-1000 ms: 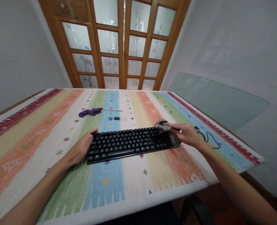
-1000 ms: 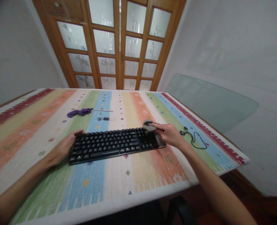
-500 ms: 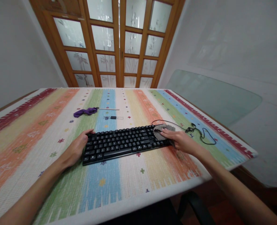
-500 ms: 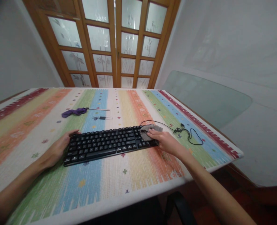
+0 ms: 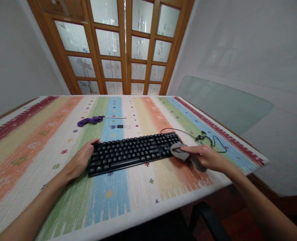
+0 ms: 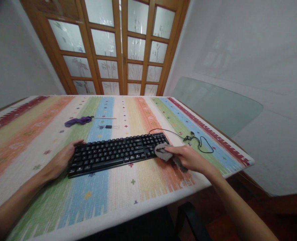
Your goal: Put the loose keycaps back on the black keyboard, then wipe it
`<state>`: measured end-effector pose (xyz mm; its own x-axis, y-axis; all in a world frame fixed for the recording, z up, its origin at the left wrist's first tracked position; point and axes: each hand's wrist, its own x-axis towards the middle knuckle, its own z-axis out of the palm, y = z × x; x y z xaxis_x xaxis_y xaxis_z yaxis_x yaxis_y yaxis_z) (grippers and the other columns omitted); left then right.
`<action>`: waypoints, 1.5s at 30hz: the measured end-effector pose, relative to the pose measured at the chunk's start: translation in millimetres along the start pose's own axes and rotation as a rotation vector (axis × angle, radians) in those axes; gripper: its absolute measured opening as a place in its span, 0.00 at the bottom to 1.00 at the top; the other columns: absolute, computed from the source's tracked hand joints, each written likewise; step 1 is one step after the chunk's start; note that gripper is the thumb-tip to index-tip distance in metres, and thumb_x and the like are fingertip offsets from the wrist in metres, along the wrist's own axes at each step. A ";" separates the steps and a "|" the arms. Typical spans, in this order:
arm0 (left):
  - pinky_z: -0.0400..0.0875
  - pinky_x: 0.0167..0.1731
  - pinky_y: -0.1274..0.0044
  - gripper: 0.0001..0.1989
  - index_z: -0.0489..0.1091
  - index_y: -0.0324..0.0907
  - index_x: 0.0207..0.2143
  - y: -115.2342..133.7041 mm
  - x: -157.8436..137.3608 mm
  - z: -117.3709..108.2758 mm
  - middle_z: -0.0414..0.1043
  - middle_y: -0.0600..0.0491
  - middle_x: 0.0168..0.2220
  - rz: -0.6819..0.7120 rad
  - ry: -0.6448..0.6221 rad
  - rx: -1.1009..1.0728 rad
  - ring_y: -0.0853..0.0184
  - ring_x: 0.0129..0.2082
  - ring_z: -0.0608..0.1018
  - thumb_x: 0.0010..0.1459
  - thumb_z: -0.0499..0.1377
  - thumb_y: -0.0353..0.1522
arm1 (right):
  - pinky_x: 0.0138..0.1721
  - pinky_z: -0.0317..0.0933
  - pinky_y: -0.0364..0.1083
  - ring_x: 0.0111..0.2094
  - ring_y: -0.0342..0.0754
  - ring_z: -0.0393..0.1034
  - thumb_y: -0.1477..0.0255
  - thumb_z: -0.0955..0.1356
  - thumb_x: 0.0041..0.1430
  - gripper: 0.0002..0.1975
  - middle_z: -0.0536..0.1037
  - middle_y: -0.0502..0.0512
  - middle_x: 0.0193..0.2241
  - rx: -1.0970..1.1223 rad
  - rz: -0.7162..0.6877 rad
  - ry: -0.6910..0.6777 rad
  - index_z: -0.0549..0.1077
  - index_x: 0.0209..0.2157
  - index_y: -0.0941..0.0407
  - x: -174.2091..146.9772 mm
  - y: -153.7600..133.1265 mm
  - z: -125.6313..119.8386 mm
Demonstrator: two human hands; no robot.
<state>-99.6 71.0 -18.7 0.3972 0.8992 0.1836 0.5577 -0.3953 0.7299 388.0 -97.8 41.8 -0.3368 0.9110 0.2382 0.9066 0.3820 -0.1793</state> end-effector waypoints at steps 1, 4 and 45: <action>0.67 0.58 0.61 0.36 0.62 0.38 0.61 -0.3 -0.1 0.0 0.71 0.42 0.56 -0.001 0.001 -0.002 0.52 0.55 0.74 0.66 0.38 0.53 | 0.43 0.74 0.41 0.42 0.48 0.81 0.82 0.63 0.58 0.25 0.83 0.50 0.46 -0.006 0.026 0.061 0.76 0.53 0.50 3.5 4.5 -2.1; 0.66 0.58 0.60 0.37 0.62 0.38 0.61 -1.4 -0.6 -0.1 0.70 0.41 0.57 -0.005 -0.002 -0.021 0.52 0.56 0.74 0.65 0.38 0.55 | 0.48 0.74 0.47 0.47 0.51 0.79 0.79 0.63 0.61 0.23 0.80 0.55 0.50 -0.064 0.069 0.224 0.74 0.56 0.52 21.4 15.8 5.4; 0.65 0.58 0.61 0.37 0.62 0.39 0.61 0.1 -0.5 0.1 0.71 0.43 0.56 0.020 -0.002 -0.020 0.52 0.55 0.73 0.65 0.38 0.56 | 0.51 0.74 0.51 0.54 0.53 0.75 0.81 0.59 0.63 0.23 0.74 0.60 0.58 -0.352 0.088 0.125 0.74 0.55 0.56 1.1 -16.2 56.8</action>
<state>-99.7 70.5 -18.7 0.4096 0.8906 0.1975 0.5347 -0.4098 0.7391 358.5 -94.1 -9.2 -0.2395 0.9037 0.3549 0.9699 0.2063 0.1292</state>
